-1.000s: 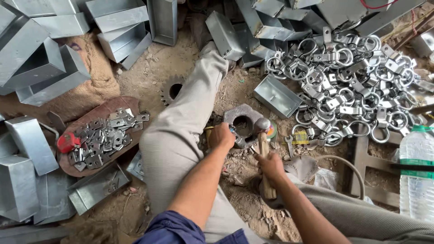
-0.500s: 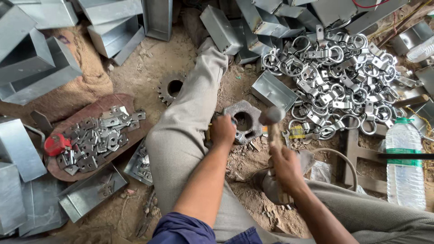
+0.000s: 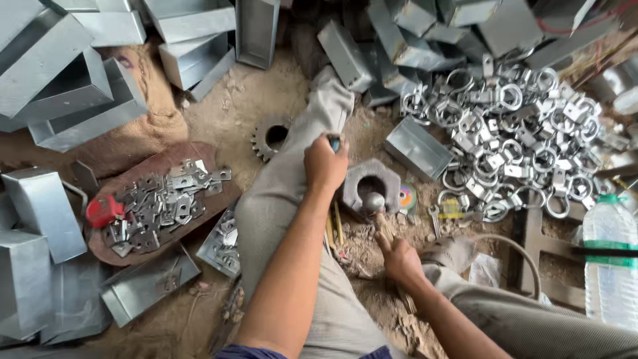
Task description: The person sits on the ground and uses a hammer to strike a metal pin into a large metal component, while reaching for various small metal parts from the surrounding piles.
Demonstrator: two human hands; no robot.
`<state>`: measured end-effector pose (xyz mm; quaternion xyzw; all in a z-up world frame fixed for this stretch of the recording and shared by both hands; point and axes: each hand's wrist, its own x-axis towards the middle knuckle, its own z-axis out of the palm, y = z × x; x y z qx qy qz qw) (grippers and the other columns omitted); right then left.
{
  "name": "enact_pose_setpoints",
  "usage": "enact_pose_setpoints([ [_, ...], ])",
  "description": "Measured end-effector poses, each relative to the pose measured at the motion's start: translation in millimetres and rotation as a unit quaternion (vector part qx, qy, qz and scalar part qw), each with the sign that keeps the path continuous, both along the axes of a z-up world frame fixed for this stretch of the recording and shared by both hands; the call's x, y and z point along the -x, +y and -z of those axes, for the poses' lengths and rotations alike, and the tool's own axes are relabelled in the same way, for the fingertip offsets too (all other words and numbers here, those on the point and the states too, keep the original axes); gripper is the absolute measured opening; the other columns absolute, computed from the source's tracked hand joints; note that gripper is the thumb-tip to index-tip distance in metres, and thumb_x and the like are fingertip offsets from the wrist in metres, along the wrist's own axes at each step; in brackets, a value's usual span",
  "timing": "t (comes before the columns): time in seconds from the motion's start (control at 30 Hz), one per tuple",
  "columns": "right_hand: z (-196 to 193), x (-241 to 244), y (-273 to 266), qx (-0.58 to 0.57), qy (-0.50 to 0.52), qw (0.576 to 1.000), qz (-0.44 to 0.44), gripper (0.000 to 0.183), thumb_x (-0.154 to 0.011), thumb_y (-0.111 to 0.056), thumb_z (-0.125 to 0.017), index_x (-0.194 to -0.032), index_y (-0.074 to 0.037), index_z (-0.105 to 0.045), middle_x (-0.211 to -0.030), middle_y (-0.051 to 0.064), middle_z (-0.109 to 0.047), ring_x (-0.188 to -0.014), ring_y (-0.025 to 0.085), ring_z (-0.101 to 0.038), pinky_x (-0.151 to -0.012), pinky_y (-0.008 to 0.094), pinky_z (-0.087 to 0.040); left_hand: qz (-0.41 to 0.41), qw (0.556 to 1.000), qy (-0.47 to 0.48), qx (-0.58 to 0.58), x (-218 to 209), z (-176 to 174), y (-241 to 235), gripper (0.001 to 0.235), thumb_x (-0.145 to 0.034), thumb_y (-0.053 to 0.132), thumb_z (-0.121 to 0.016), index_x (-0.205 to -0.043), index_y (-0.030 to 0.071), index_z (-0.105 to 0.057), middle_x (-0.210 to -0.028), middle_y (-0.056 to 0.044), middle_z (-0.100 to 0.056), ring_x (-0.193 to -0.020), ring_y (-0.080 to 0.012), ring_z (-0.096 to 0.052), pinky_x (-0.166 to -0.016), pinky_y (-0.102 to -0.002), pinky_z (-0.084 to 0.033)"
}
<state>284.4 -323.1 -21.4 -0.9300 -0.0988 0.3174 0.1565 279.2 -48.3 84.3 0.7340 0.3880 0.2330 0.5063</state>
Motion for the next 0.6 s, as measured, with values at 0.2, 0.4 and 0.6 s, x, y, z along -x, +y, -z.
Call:
enact_pose_setpoints([
  [0.2,-70.1,17.5,10.5,-0.074,0.028,0.993,0.086,0.062,-0.098,-0.055,-0.056,-0.101,0.005,-0.071,-0.084,0.021,-0.074,-0.071,0.025,-0.067,-0.063,0.038,-0.051,0.151,0.969,0.185,-0.056,-0.4,54.6,-27.4,0.029,-0.083,0.020,-0.079,-0.105,0.003,-0.071,-0.104,-0.024,-0.072,-0.102,-0.0414,-0.069,-0.089,-0.048,-0.056],
  [0.4,-195.2,14.9,16.9,-0.228,0.065,0.941,0.241,0.044,-0.104,-0.046,-0.053,-0.093,-0.004,-0.062,-0.070,0.002,-0.056,-0.054,0.014,-0.050,-0.047,0.033,-0.044,0.345,0.887,0.251,-0.176,7.7,98.5,-65.7,0.021,-0.089,0.002,-0.069,-0.108,0.009,-0.070,-0.121,-0.015,-0.066,-0.106,-0.0326,-0.069,-0.089,-0.046,-0.057],
  [0.6,-236.4,-5.6,-29.2,-0.325,0.052,0.919,0.217,0.034,-0.102,-0.039,-0.055,-0.091,-0.006,-0.056,-0.067,0.001,-0.054,-0.048,0.011,-0.048,-0.042,0.029,-0.042,0.424,0.842,0.222,-0.248,16.0,119.1,-63.3,0.030,-0.083,-0.002,-0.067,-0.105,0.018,-0.073,-0.113,-0.009,-0.070,-0.104,-0.0296,-0.069,-0.085,-0.045,-0.057],
])
